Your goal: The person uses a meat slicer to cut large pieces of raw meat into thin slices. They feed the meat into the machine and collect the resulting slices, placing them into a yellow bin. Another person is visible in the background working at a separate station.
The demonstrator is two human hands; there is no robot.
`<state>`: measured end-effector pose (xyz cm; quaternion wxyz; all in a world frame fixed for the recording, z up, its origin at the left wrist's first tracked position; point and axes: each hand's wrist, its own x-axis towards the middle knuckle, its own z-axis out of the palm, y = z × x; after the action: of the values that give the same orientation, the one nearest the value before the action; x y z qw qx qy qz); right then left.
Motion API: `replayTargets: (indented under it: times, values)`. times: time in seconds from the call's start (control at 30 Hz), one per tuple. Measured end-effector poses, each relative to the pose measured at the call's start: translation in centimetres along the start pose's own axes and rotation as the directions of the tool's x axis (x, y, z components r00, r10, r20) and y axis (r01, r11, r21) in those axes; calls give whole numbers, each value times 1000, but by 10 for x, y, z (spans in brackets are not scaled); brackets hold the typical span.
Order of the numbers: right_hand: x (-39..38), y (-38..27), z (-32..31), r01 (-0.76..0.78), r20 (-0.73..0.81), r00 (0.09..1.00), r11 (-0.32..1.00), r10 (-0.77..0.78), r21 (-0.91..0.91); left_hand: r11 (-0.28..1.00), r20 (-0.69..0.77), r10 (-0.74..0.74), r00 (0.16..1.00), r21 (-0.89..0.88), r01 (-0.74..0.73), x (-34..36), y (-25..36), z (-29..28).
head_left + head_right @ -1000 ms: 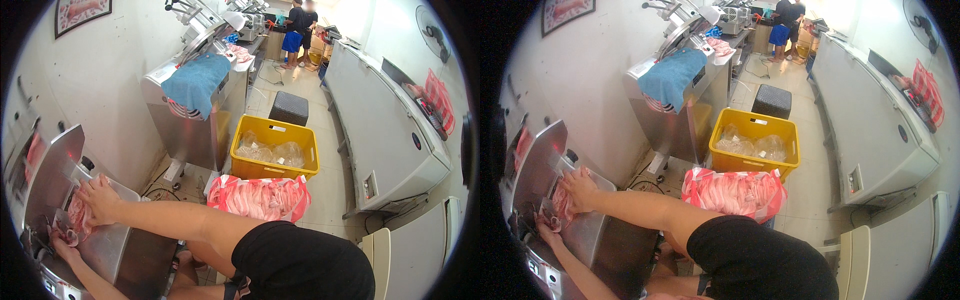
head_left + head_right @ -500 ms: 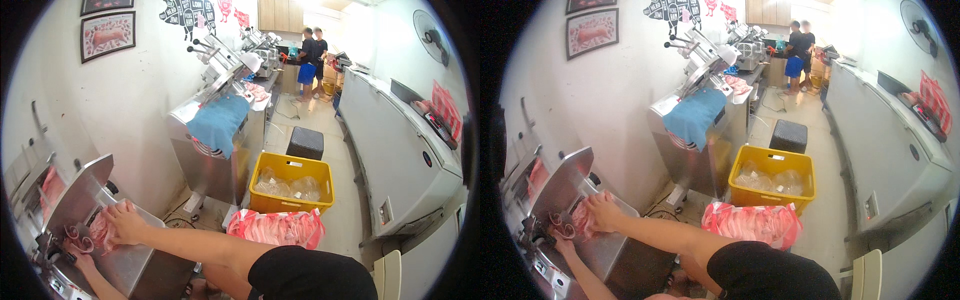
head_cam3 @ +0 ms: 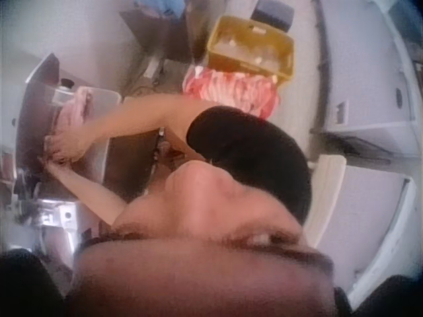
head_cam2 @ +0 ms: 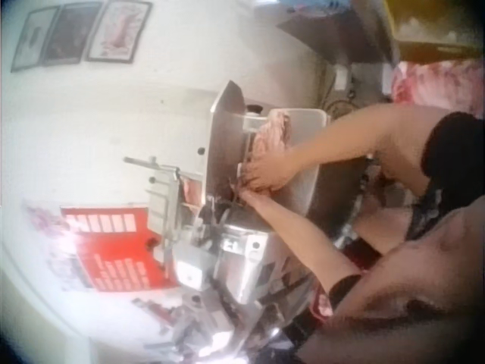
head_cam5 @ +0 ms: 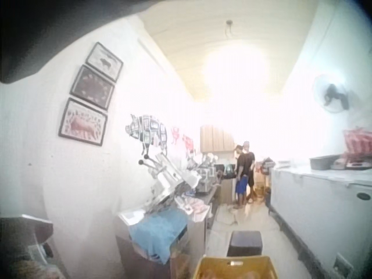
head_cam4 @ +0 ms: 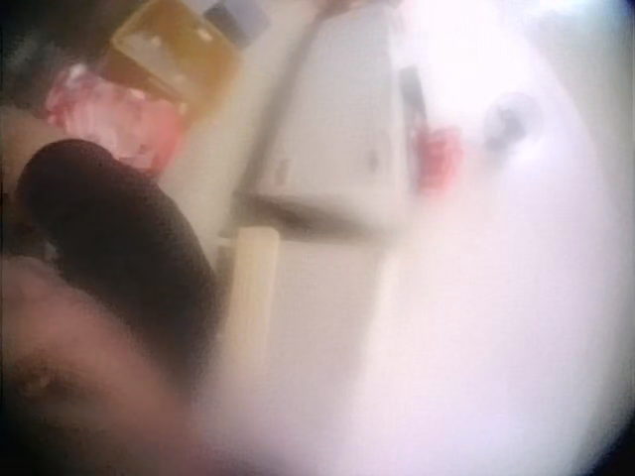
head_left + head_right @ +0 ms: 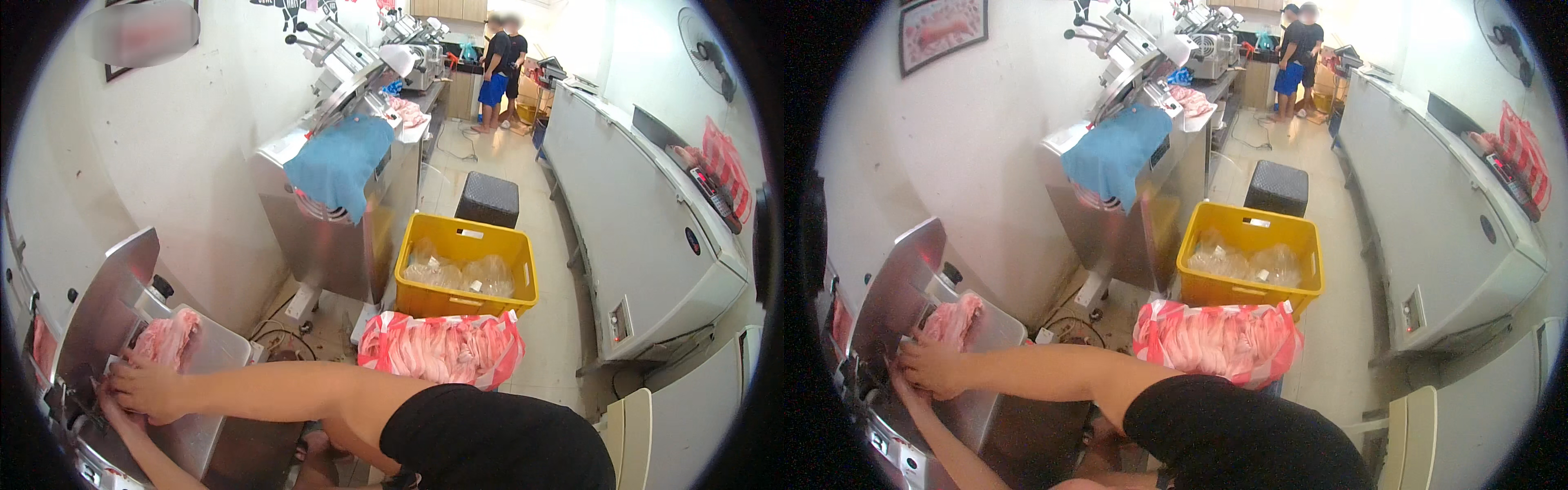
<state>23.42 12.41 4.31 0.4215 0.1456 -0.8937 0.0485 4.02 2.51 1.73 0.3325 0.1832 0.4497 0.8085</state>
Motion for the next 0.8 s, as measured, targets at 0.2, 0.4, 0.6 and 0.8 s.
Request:
replayTargets:
  times: [0.2, 0.4, 0.6, 0.8]
  values:
    - [12, 6, 80, -161, -9, 987, 966, 162, -201, 979, -363, 203, 909, 100, -179, 9, 13, -22]
    - [21, 4, 65, -141, 418, 890, 982, 182, -128, 983, -322, 166, 932, -24, -183, 22, 15, -53]
    - [20, 7, 45, -230, -97, 963, 954, 251, 190, 985, -86, 154, 984, -60, -160, 12, 14, -38]
    - [23, 13, 46, -168, -127, 972, 965, 196, 202, 988, -45, 131, 990, -76, -134, 6, 15, -18]
